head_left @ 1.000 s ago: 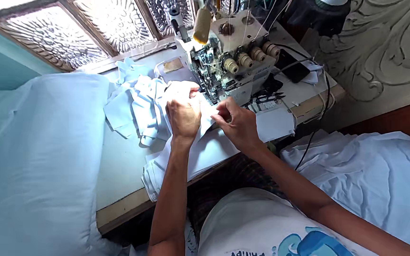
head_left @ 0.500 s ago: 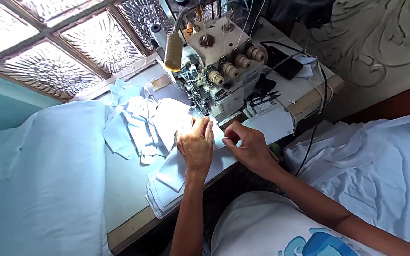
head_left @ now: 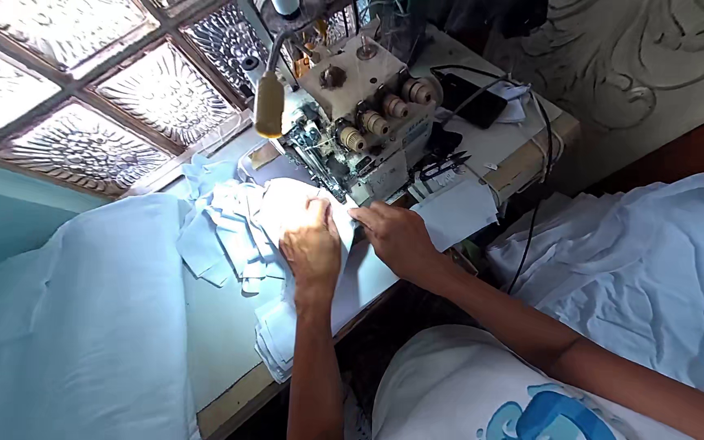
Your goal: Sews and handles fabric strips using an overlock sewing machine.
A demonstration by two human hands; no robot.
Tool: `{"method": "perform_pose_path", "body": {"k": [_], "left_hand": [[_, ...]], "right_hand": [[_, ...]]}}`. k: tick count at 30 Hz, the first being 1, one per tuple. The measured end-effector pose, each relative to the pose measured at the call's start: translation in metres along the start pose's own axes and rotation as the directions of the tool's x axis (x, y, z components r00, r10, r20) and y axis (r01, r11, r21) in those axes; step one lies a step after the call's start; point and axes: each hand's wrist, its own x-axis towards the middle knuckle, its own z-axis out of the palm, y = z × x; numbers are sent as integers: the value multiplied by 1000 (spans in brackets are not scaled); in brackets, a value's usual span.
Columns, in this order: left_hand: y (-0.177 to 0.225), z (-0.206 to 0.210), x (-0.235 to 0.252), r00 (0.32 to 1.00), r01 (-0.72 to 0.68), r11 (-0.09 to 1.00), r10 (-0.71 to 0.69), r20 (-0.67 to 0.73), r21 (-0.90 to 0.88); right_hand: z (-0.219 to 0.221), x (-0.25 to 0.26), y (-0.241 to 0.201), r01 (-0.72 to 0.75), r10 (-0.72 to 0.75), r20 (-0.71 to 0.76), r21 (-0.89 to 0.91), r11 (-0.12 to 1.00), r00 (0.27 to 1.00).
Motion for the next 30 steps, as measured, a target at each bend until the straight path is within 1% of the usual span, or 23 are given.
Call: {"method": "perform_pose_path", "body": {"k": [1, 3, 4, 6, 9, 12, 14, 16, 18, 20, 21, 23, 26, 27, 30], "left_hand": [[-6, -1, 4, 1000, 13, 1000, -13, 12, 3], [-19, 2, 19, 999, 43, 999, -43, -7, 4], [-26, 4, 28, 998, 55, 998, -55, -22, 7], [-40, 5, 43, 997, 78, 997, -77, -10, 22], [-62, 6, 58, 998, 56, 998, -56, -13, 12], [-87, 9, 63, 998, 2, 1000, -2, -68, 2], [-99, 5, 56, 994, 7, 998, 0, -108, 65], [-110, 1, 35, 986, 19, 987, 8, -166, 158], [-119, -5, 3, 979, 39, 981, 1, -204, 192], [-116, -15, -21, 966, 93, 989, -60, -251, 118], [-112, -22, -32, 963, 125, 990, -104, -247, 71], [-103, -36, -57, 970, 177, 984, -180, -163, -33], [-102, -50, -88, 985, 170, 974, -166, 41, -149], [-101, -54, -96, 983, 166, 972, -150, 103, -165], [-100, -61, -114, 969, 148, 973, -107, 221, -175]], "right_hand": [[0, 2, -1, 11, -11, 9, -35, 999, 1000], [0, 3, -1, 29, -27, 21, -97, 995, 999], [0, 3, -2, 30, -27, 28, -113, 993, 999], [0, 1, -1, 27, -21, 45, -131, 991, 999], [-7, -6, 1, 33, -26, 71, -98, 995, 997], [-22, -22, 9, 12, -9, 101, -35, 999, 995], [-37, -35, 23, -74, 78, 119, -38, 997, 990], [-55, -49, 45, -202, 210, 78, -93, 975, 975], [-73, -60, 70, -349, 355, 13, -148, 925, 935], [-85, -68, 97, -464, 463, -56, -189, 865, 885], [-89, -70, 109, -505, 499, -83, -196, 840, 862], [-93, -71, 127, -566, 560, -87, -186, 803, 824], [-93, -59, 138, -672, 678, -11, -145, 726, 735], [-92, -56, 138, -685, 692, 5, -142, 715, 722], [-89, -51, 137, -675, 684, 12, -150, 722, 729]]}}
